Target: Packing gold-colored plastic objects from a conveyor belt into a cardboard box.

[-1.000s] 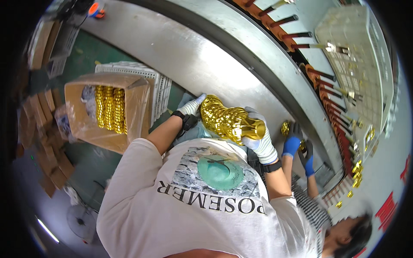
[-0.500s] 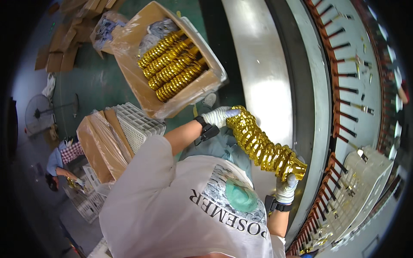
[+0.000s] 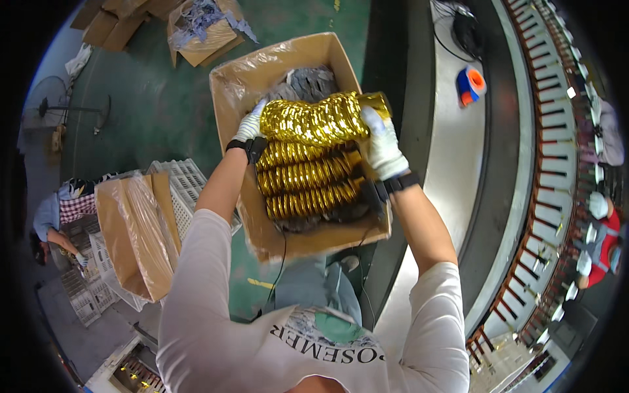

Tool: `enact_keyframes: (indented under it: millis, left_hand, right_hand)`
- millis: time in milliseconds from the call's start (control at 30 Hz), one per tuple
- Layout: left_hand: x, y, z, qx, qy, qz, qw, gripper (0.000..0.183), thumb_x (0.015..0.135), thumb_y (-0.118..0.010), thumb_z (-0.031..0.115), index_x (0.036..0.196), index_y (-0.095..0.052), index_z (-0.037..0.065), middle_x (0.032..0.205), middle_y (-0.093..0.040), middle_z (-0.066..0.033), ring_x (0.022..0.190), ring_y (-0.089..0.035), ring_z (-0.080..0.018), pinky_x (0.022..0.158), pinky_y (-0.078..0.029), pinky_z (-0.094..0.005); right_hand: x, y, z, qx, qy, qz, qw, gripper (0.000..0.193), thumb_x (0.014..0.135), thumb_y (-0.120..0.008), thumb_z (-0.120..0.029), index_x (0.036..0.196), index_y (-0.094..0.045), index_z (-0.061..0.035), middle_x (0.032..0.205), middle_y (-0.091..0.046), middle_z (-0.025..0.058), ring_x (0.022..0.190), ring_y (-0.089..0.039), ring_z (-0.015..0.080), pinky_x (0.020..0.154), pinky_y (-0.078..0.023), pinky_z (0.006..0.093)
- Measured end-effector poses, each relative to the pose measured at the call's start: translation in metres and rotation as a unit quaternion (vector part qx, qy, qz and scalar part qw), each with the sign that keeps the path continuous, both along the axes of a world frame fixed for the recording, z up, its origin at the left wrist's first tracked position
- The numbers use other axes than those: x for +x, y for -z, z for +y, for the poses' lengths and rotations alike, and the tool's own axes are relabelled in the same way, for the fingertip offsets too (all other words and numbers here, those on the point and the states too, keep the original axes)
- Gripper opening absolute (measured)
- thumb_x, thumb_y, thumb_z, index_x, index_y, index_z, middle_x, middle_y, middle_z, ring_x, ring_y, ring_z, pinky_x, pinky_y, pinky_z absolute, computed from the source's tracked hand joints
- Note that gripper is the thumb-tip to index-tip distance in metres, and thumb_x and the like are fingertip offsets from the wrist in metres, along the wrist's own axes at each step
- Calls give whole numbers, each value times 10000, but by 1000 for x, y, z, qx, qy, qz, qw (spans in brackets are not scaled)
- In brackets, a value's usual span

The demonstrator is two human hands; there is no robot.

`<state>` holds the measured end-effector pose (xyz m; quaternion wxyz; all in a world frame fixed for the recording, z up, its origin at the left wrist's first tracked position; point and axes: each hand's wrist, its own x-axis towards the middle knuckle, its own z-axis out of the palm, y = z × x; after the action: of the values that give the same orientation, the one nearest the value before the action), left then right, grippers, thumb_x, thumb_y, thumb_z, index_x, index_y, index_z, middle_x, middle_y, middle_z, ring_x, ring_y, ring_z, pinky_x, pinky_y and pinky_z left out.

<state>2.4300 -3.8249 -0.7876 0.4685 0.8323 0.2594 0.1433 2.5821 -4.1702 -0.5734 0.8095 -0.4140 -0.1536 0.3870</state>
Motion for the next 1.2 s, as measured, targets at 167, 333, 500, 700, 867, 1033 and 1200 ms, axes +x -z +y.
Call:
enact_keyframes:
  millis: [167,333,500,700,867,1033,1200]
  left_hand:
    - [30,61,83,-92,-130,206,966,774,915,-536,601,1384,-513,-14,1326,-585,-233,1230,-564,-328,981,-447,-376]
    - [53,64,111,-102,-214,221,946,866,893,-489,672,1309,-543,-85,1309,-592,-254,1259,-542,-356,1009,-431,-388]
    - [52,64,105,41,-282,369,885,593,976,-406,476,1172,-665,-20,1243,-627,-250,1217,-569,-389,1049,-430,-439]
    - [151,-18,60,317,48,413,852,258,915,-533,120,1079,-728,77,1092,-714,-160,991,-695,-319,823,-563,-452]
    - [117,17,64,274,89,258,922,668,953,-410,576,1451,-433,132,1496,-437,-144,1395,-387,-298,1164,-237,-496]
    - [126,40,25,332,134,231,905,822,890,-491,637,1463,-395,56,1480,-433,-182,1395,-372,-333,1155,-218,-536]
    - [91,54,24,393,161,132,896,892,824,-605,606,1447,-382,8,1467,-403,-239,1372,-371,-369,1139,-203,-587]
  right_hand:
    - [63,93,107,-81,29,72,994,699,839,-724,-506,1348,-504,-81,1315,-586,96,1199,-566,291,989,-469,579]
    - [99,157,160,-112,57,221,967,788,812,-707,-571,1419,-455,-136,1424,-494,117,1295,-461,350,1055,-349,643]
    - [130,232,208,-375,66,198,903,789,826,-677,-533,1455,-397,-149,1398,-519,90,1284,-460,335,1067,-377,546]
    - [233,310,198,-760,-159,-340,530,519,969,-523,-429,1336,-552,-63,1428,-507,171,1233,-536,377,984,-490,485]
    - [143,212,253,-532,-98,-652,531,447,923,-580,-378,1295,-582,-130,1363,-550,128,1284,-480,389,1098,-337,545]
    - [125,242,238,-471,-170,-738,453,629,884,-549,-549,1436,-456,-265,1472,-456,55,1361,-398,343,1125,-182,651]
    - [111,244,218,-400,-171,-787,438,618,875,-622,-462,1430,-448,-253,1494,-417,91,1372,-389,327,1089,-203,677]
